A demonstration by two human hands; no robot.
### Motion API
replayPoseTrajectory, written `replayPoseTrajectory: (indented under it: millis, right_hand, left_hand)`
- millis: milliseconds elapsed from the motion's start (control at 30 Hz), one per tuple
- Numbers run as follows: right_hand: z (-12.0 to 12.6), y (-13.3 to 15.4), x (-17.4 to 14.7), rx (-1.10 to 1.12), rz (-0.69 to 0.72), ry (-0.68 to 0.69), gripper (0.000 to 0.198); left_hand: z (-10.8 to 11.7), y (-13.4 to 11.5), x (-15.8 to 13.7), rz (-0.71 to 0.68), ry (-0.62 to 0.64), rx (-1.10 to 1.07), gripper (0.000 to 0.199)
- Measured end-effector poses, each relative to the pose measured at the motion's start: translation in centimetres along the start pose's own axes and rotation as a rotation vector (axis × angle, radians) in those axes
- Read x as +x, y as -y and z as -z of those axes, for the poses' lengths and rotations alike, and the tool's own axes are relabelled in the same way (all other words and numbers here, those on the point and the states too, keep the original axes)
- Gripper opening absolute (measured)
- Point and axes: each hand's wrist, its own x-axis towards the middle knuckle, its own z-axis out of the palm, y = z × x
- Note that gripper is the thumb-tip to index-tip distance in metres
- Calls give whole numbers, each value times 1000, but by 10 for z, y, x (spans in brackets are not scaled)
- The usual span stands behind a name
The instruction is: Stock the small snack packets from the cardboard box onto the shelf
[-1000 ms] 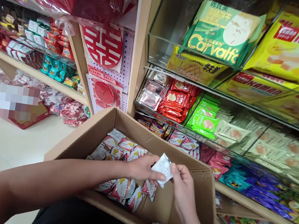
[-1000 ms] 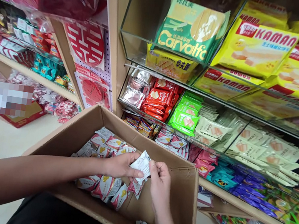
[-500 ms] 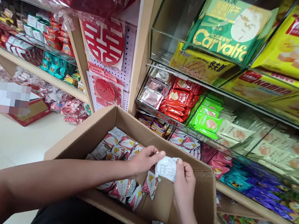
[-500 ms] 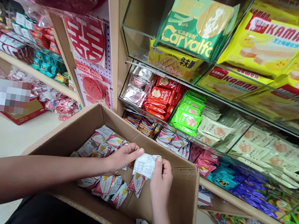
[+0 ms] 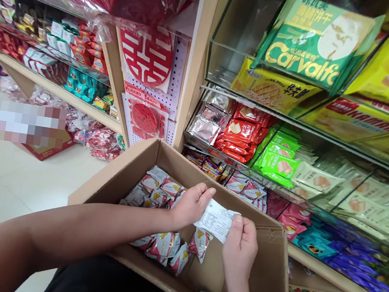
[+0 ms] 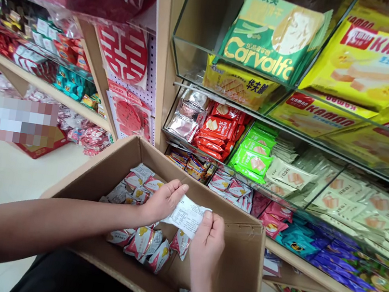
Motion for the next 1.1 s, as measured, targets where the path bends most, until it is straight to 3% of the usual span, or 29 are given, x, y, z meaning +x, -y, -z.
replayPoseTrajectory:
  millis: [67, 133, 233, 333, 367, 433, 533, 633, 700, 767, 900, 1000, 1100]
  right_hand:
    - [2, -2, -1, 92, -15, -15, 37]
    - [7, -5, -2, 23, 69, -102, 35]
    - [17, -11, -1, -219, 429, -261, 24]
    - [27, -13, 1, -320, 825, -133, 12]
    - [30, -13, 1, -309, 906, -51, 10]
    - [33, -12, -1, -263, 973, 68, 9]
    - [34, -12, -7, -168, 847, 112, 14]
    - [30, -15, -15, 96, 442, 111, 28]
    - [25, -17, -18, 320, 141, 184, 44]
    - [22, -19, -19, 452, -50, 307, 57]
    - [23, -22, -20, 465, -160, 420, 51]
    - [27, -23, -21, 499, -177, 353, 58]
    - [28, -21, -23, 508, -210, 250, 72]
  left_hand:
    - [0, -6, 0, -19, 30, -12, 42]
    - [3, -12, 0, 52, 130, -16, 47]
    - [11, -20, -1, 455, 455, -141, 59]
    - [21, -22, 0, 873, 817, -408, 68]
    - [24, -21, 0, 928, 876, -491, 65]
    - [28, -21, 1, 916, 871, -619, 52]
    - [31, -20, 2, 713, 722, -707, 53]
    - [30, -20, 1, 505, 644, -680, 72]
    - [27, -17, 0, 409, 644, -642, 75]
    - [24, -12, 0, 343, 656, -590, 75]
    - [19, -1, 0, 298, 676, -459, 70]
    - [17, 2, -1, 334, 675, -371, 58]
    - [12, -3, -5, 439, 609, -418, 55]
